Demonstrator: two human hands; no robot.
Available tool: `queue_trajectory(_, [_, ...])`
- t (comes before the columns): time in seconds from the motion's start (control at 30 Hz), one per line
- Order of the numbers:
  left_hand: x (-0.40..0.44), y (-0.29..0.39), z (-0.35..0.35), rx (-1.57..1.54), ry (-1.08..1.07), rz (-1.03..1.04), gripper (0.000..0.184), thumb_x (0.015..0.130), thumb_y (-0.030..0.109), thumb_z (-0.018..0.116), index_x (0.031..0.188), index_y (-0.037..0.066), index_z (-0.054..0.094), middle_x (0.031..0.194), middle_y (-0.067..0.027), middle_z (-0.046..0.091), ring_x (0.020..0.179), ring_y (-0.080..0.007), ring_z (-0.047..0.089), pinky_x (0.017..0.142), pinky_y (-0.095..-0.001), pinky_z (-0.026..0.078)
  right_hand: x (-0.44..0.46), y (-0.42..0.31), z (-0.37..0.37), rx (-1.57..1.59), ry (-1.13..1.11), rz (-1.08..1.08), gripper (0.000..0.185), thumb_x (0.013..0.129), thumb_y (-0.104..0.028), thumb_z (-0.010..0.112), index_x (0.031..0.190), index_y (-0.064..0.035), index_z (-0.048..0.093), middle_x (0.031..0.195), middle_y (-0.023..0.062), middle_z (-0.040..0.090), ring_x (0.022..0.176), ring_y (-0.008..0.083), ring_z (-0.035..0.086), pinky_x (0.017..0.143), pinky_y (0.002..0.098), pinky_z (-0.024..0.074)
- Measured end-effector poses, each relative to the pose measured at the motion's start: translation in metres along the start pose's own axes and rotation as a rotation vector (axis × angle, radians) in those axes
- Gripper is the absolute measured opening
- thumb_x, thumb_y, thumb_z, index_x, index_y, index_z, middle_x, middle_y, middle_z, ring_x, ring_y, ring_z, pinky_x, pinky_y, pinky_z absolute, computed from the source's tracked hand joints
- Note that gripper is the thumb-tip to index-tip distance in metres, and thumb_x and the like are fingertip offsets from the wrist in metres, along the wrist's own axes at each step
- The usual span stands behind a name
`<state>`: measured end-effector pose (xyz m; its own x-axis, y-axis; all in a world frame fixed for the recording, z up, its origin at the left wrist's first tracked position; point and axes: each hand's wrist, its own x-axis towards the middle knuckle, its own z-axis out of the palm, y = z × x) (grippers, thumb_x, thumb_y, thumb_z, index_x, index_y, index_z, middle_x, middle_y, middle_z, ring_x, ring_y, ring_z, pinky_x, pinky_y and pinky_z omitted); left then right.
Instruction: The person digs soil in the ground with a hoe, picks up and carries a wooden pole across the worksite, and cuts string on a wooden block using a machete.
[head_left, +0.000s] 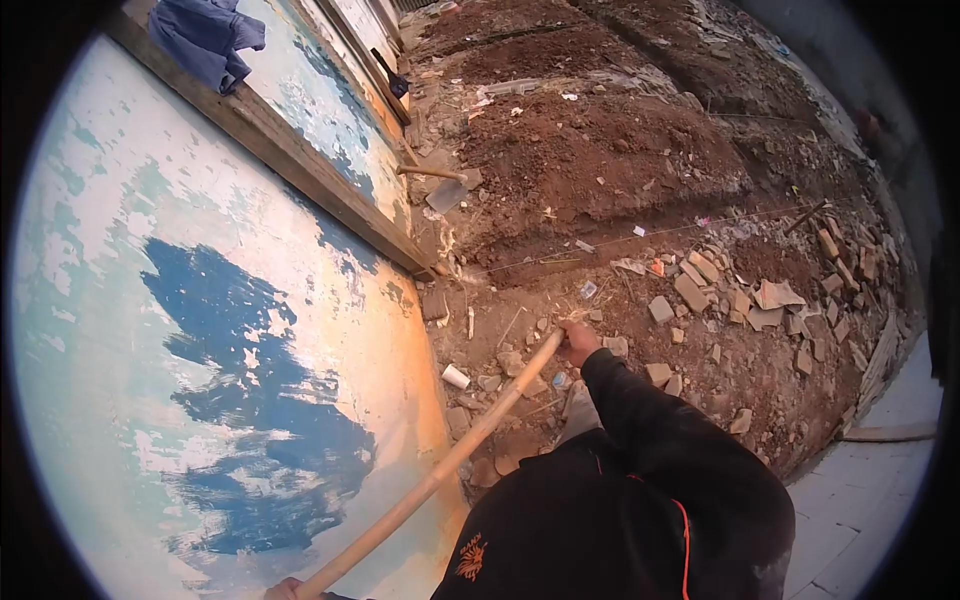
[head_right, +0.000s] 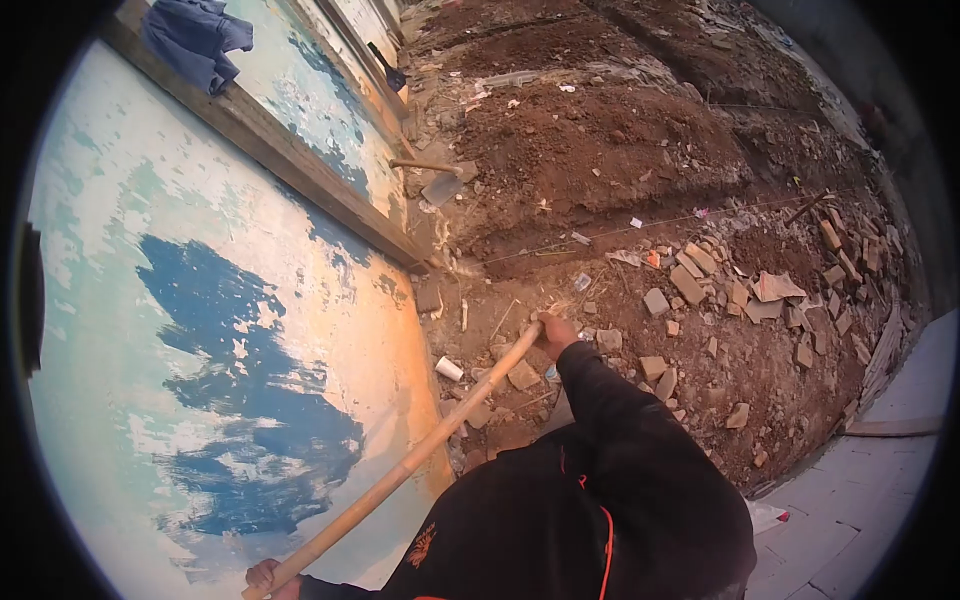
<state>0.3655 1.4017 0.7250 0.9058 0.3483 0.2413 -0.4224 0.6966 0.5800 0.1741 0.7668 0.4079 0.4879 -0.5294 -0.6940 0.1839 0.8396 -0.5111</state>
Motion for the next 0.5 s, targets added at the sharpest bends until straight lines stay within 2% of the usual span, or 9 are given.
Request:
queue_trajectory(0.03, [-0.001, -0.009, 0.001, 0.047, 0.039, -0.017, 0.043, 0.088, 0.043, 0.066, 0.078, 0.008, 0.044, 0.071, -0.0046, 0.045, 0.067, -0.0187, 0.048, 0.065, -0.032, 0.041, 0.01, 0.0, -0.007, 0.085, -0.006, -0.024, 0.032, 0.099, -0.022, 0.054, 0.121, 0.0, 0.046, 0.105, 0.0132, 0.058, 0.096, 0.0286, 0.064, 0.083, 0.0466, 0.056])
queue_trajectory(0.13, [-0.005, -0.053, 0.004, 0.173, 0.144, -0.102, 0.043, 0.088, 0.043, 0.066, 0.077, 0.008, 0.044, 0.07, -0.0044, 0.045, 0.067, -0.0188, 0.049, 0.066, -0.032, 0.041, 0.001, -0.016, -0.022, 0.236, -0.114, -0.142, 0.026, 0.101, -0.02, 0.05, 0.118, -0.0007, 0.046, 0.101, 0.0103, 0.058, 0.096, 0.0289, 0.064, 0.085, 0.0465, 0.0565])
queue_trajectory(0.17, [-0.007, -0.073, 0.005, 0.213, 0.177, -0.146, 0.043, 0.088, 0.044, 0.066, 0.077, 0.009, 0.044, 0.069, -0.0043, 0.045, 0.067, -0.0188, 0.049, 0.066, -0.032, 0.041, -0.008, -0.027, -0.025, 0.304, -0.143, -0.173, 0.019, 0.103, -0.017, 0.045, 0.115, -0.0029, 0.047, 0.106, 0.0103, 0.059, 0.1, 0.0283, 0.063, 0.089, 0.0456, 0.0559])
queue_trajectory(0.27, [-0.006, -0.134, 0.007, 0.31, 0.246, -0.292, 0.043, 0.088, 0.044, 0.066, 0.077, 0.009, 0.044, 0.068, -0.004, 0.046, 0.067, -0.0189, 0.049, 0.067, -0.0321, 0.041, -0.006, -0.052, -0.062, 0.322, -0.253, -0.154, 0.018, 0.104, -0.018, 0.044, 0.116, -0.0048, 0.047, 0.111, 0.0114, 0.06, 0.101, 0.0281, 0.063, 0.092, 0.045, 0.0549])
queue_trajectory(0.3, [-0.006, -0.155, 0.008, 0.33, 0.251, -0.337, 0.043, 0.089, 0.044, 0.066, 0.077, 0.009, 0.044, 0.068, -0.004, 0.046, 0.067, -0.0189, 0.049, 0.067, -0.0321, 0.042, -0.015, -0.064, -0.066, 0.324, -0.196, -0.182, 0.025, 0.105, -0.03, 0.041, 0.115, -0.009, 0.052, 0.116, 0.0099, 0.061, 0.108, 0.0259, 0.062, 0.094, 0.0431, 0.0506])
queue_trajectory(0.4, [-0.002, -0.214, 0.013, 0.313, 0.181, -0.432, 0.042, 0.089, 0.044, 0.065, 0.076, 0.01, 0.044, 0.066, -0.0034, 0.046, 0.065, -0.0195, 0.05, 0.068, -0.0332, 0.043, -0.021, -0.096, -0.097, 0.388, -0.165, -0.232, 0.031, 0.105, -0.036, 0.041, 0.115, -0.0083, 0.052, 0.116, 0.0098, 0.062, 0.107, 0.0265, 0.062, 0.095, 0.0445, 0.0494])
queue_trajectory(0.43, [0.001, -0.233, 0.017, 0.285, 0.14, -0.469, 0.041, 0.089, 0.043, 0.065, 0.076, 0.011, 0.044, 0.063, -0.0029, 0.046, 0.063, -0.0201, 0.051, 0.069, -0.0343, 0.044, -0.012, -0.099, -0.114, 0.384, -0.13, -0.223, 0.046, 0.103, -0.046, 0.041, 0.124, -0.0063, 0.048, 0.122, 0.0134, 0.06, 0.11, 0.0284, 0.059, 0.095, 0.047, 0.0479])
queue_trajectory(0.47, [-0.007, -0.252, 0.039, 0.281, 0.117, -0.485, 0.041, 0.089, 0.043, 0.065, 0.076, 0.011, 0.044, 0.063, -0.0029, 0.046, 0.063, -0.0201, 0.051, 0.069, -0.0343, 0.044, -0.015, -0.106, -0.126, 0.404, -0.122, -0.241, 0.046, 0.103, -0.046, 0.041, 0.124, -0.0063, 0.048, 0.122, 0.0134, 0.06, 0.11, 0.0284, 0.059, 0.095, 0.047, 0.0479])
queue_trajectory(0.5, [-0.022, -0.274, 0.068, 0.311, 0.167, -0.483, 0.043, 0.09, 0.046, 0.062, 0.074, 0.011, 0.044, 0.065, -0.0031, 0.045, 0.062, -0.0185, 0.05, 0.065, -0.0331, 0.043, -0.019, -0.113, -0.136, 0.384, 0.003, -0.193, 0.054, 0.101, -0.051, 0.041, 0.13, -0.0053, 0.045, 0.124, 0.0152, 0.058, 0.112, 0.0291, 0.058, 0.095, 0.0476, 0.0473])
